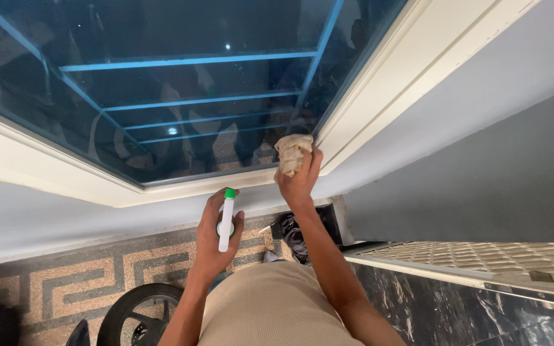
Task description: The person wipes a glass window pane with a cloth while holding a spray bottle in the other hand, moving the cloth across the glass surface.
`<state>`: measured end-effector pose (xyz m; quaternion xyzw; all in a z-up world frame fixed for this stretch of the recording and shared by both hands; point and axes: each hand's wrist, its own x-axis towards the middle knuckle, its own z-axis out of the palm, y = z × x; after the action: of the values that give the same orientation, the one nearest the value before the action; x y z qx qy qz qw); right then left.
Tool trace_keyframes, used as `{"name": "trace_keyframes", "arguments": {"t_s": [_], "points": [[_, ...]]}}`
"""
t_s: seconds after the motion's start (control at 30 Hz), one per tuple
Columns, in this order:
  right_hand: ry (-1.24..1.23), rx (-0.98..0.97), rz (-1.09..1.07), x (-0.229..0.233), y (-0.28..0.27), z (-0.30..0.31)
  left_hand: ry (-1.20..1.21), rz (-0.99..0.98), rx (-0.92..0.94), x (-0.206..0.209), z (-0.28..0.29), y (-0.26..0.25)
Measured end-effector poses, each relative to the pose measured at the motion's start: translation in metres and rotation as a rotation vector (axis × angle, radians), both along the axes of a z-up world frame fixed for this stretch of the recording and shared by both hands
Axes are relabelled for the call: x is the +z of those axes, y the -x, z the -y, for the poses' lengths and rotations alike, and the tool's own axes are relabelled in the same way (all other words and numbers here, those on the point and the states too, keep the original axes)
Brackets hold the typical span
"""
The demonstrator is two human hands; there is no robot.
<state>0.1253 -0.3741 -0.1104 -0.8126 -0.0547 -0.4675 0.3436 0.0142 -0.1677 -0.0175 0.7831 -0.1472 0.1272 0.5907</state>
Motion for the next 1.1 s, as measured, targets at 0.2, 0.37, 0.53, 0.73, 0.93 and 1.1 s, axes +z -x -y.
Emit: {"name": "trace_keyframes", "arguments": {"t_s": [0.2, 0.37, 0.53, 0.73, 0.93, 1.1], "points": [[0.137, -0.043, -0.174, -0.046, 0.015, 0.011, -0.018, 0.001, -0.023, 0.001, 0.013, -0.001], [0.005, 0.01, -0.143, 0.007, 0.016, 0.01, 0.006, -0.027, -0.016, 0.003, 0.018, -0.003], [-0.138, 0.004, -0.001, 0.07, 0.009, 0.004, -0.023, -0.014, 0.008, -0.001, 0.015, -0.004], [-0.041, 0.021, 0.05, 0.035, 0.0, 0.003, -0.006, -0.013, -0.008, 0.003, 0.007, -0.007], [0.018, 0.041, -0.157, 0.004, 0.013, -0.001, 0.002, 0.068, 0.015, 0.016, -0.009, -0.004], [-0.055, -0.044, 0.007, 0.089, 0.005, -0.01, -0.008, 0.039, 0.052, 0.034, -0.032, -0.003]]}}
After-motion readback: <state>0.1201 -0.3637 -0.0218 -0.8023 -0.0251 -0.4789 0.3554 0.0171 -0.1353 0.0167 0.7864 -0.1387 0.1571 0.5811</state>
